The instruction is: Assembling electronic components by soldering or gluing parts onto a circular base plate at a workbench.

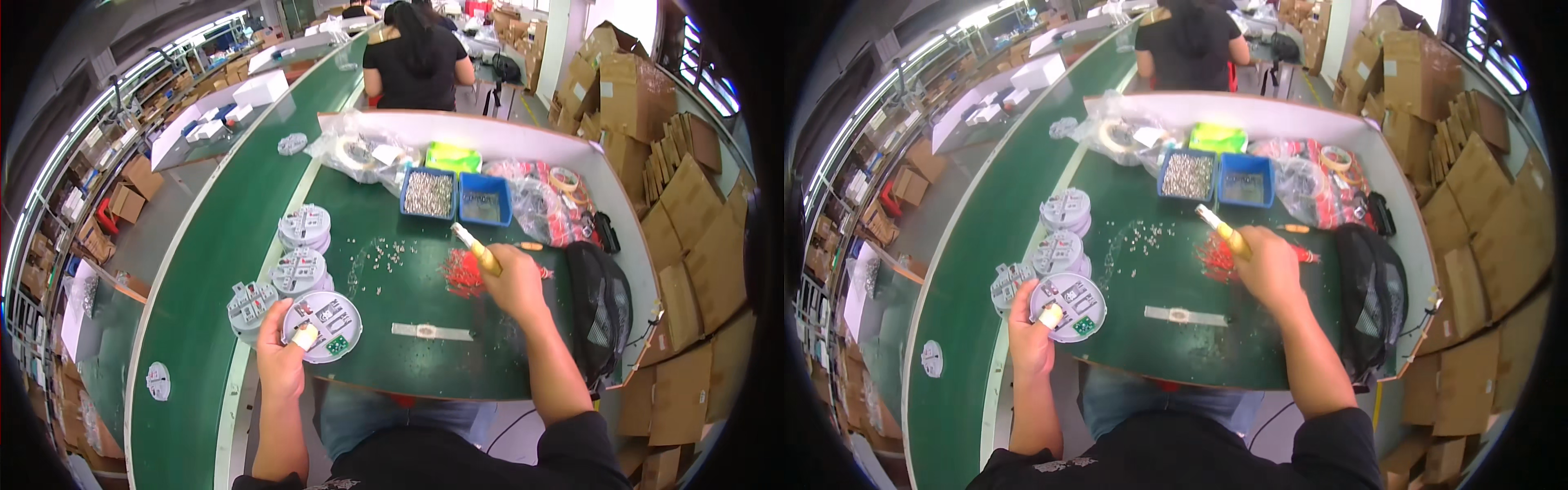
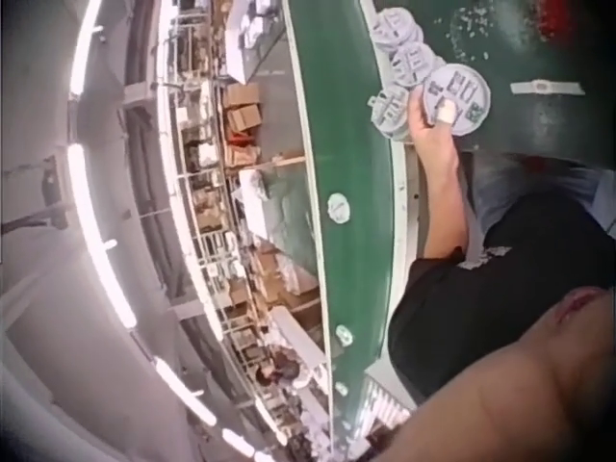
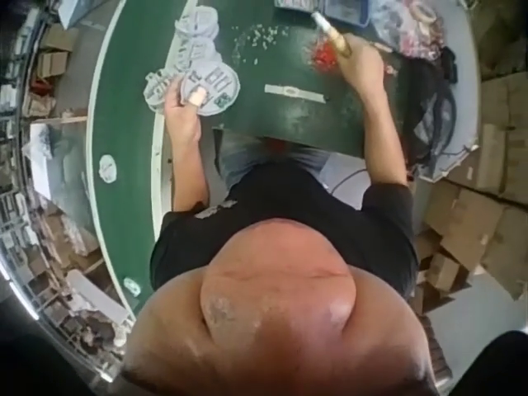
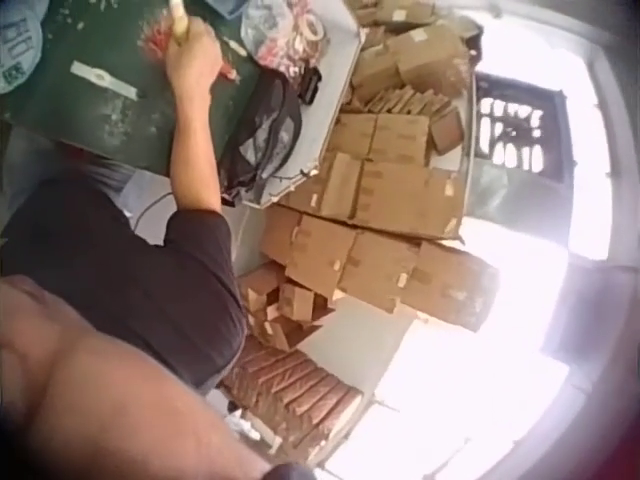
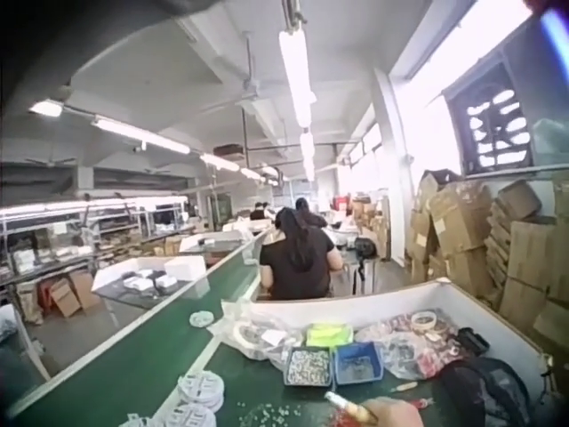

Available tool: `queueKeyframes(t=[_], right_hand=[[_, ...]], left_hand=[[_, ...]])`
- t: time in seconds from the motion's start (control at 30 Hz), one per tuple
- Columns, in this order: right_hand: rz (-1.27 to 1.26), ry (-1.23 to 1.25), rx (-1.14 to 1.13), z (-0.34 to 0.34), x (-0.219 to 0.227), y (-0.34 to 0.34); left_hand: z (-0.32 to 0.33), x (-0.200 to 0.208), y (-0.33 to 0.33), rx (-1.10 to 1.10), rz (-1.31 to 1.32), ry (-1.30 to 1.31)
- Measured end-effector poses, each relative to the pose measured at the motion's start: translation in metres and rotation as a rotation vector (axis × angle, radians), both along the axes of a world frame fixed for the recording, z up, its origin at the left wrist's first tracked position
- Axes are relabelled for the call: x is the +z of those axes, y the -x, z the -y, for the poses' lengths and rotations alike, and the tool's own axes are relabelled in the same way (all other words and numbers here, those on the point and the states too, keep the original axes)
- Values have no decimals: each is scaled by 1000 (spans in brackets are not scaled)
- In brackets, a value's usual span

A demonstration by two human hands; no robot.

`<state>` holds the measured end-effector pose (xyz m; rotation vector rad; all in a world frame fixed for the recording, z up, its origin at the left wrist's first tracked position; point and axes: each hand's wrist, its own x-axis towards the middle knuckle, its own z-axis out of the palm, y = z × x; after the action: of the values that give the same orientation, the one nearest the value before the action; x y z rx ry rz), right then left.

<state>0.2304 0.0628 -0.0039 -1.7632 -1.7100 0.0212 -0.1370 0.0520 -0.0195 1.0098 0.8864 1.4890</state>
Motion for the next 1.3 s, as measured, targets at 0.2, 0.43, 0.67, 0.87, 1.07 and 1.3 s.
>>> queueKeyframes(t=[0.2,0.43,0.67,0.87,1.07,1.3], right_hand=[[-265,69,-45,15,28,9],[-919,124,190,38,81,50],[-951,190,254,50,79,70],[-841,110,211,56,61,84],[-779,86,169,57,54,83],[-765,69,111,53,58,58]], left_hand=[[-16,19,-43,25,3,-29],[-29,25,-82,-130,-162,-186],[-16,41,-113,-207,-233,-240],[-10,42,-113,-214,-334,-334],[-6,33,-112,-189,-405,-397],[-15,27,-102,-112,-349,-313]])
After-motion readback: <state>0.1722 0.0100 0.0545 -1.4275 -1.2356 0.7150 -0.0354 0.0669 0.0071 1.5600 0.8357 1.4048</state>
